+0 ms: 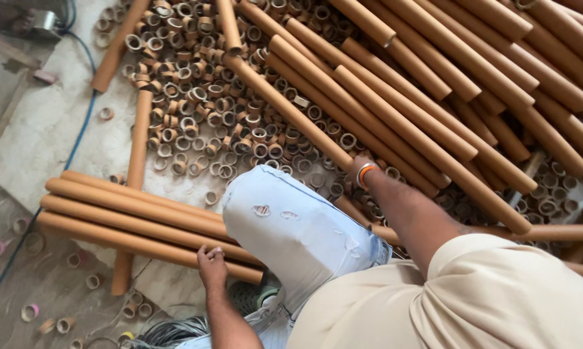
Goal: The person gathers wooden rods from a pile, aligns them into a bundle, and secures them with wire. The person repeats this process to create multiple bundles.
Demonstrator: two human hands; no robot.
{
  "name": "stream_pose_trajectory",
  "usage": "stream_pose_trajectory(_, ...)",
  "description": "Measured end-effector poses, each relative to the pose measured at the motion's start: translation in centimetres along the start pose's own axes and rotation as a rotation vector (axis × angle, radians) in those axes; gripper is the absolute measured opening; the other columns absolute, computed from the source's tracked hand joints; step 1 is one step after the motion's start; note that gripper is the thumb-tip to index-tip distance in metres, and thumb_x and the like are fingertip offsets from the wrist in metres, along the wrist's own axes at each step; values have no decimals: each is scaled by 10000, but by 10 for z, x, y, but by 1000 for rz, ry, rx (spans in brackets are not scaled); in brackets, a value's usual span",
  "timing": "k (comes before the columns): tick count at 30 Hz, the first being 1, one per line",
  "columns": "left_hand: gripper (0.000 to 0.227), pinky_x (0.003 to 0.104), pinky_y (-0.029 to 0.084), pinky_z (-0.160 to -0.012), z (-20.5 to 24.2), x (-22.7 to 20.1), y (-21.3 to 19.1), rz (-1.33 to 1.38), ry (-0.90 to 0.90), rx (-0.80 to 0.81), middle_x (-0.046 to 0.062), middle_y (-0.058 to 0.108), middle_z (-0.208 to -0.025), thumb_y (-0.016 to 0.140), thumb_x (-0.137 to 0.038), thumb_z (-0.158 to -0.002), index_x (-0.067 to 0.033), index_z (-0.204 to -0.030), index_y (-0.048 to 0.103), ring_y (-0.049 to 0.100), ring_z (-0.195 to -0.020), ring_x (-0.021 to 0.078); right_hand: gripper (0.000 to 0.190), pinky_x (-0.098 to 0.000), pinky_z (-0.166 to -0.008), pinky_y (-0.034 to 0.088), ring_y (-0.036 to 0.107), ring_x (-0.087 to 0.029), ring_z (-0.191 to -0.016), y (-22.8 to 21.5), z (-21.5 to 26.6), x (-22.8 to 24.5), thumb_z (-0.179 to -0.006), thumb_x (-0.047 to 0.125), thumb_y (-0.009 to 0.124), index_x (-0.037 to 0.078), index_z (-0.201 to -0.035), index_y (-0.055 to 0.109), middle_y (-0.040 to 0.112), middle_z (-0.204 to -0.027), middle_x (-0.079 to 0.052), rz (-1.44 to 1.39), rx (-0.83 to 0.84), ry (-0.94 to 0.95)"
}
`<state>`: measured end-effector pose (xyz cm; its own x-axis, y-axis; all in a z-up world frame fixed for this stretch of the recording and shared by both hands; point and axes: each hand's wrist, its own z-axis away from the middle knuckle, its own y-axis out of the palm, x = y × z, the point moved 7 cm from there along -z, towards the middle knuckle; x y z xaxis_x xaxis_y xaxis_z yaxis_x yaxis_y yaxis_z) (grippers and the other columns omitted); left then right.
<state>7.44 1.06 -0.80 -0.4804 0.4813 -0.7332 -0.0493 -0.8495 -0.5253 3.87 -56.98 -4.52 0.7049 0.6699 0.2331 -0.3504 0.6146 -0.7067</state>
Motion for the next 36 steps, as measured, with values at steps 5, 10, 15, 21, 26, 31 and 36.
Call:
stream_pose_trajectory(5, 554, 352, 542, -904, -1, 6, -7, -24, 36, -22, 123, 748, -1075, 671, -203, -951, 1, -1430, 482, 704, -976, 224, 619, -458, -955, 549, 694, -390, -1105, 30, 5, 38, -771, 308, 858, 47, -1274, 608, 726, -1179, -221, -200, -181, -9)
stream_pose_trajectory(10, 460, 392, 525, -942, -9, -2, 4, -130, 160, -89, 154, 720, -1141, 703, -226, -964, -16, -1348, 565, 679, -1049, 272, 609, -434, -952, 542, 694, -354, -1077, 20, 3, 137, -771, 320, 870, 33, -1248, 623, 722, -1158, -209, -436, -193, -234)
stream_pose_trajectory(15, 445, 357, 562, -902, -16, 6, 15, 7, 115, -69, 120, 737, -1099, 700, -234, -937, -50, -1332, 611, 704, -997, 217, 547, -376, -767, 573, 691, -202, -866, -53, 31, 279, -745, 154, 793, 41, -1257, 636, 719, -1003, -103, -679, -64, -620)
stream_pose_trajectory(21, 467, 330, 574, -851, -27, -9, 37, 412, 161, -58, 92, 739, -1100, 712, -249, -909, -31, -1311, 614, 702, -974, 181, 471, -323, -768, 632, 699, -147, -866, -125, 125, 457, -846, 42, 703, 13, -1298, 572, 703, -1027, -65, -831, 136, -1096)
stream_pose_trajectory(26, 510, 317, 521, -958, -43, -16, 28, 666, 271, -248, 88, 694, -1200, 648, -401, -1028, -9, -1347, 578, 657, -1090, 193, 584, -338, -774, 663, 743, -176, -882, -59, 188, 551, -853, 109, 773, 37, -1353, 480, 726, -1051, -94, -730, 253, -1109)
stream_pose_trajectory(31, 493, 351, 449, -824, -59, 9, 17, 1358, 141, -244, 134, 647, -1107, 561, -456, -1150, -3, -1344, 571, 566, -950, 240, 541, -383, -765, 609, 745, -244, -907, 67, 228, 503, -842, 158, 853, 8, -1262, 549, 745, -1043, -161, -469, 35, -1097)
stream_pose_trajectory(36, 519, 351, 519, -955, -40, 39, 15, 1298, 14, -344, 66, 686, -1195, 490, -460, -1043, -37, -1329, 585, 646, -1106, 210, 560, -458, -826, 572, 727, -393, -970, 180, 221, 417, -846, 428, 776, -39, -1110, 613, 720, -1020, -296, -198, 164, -683)
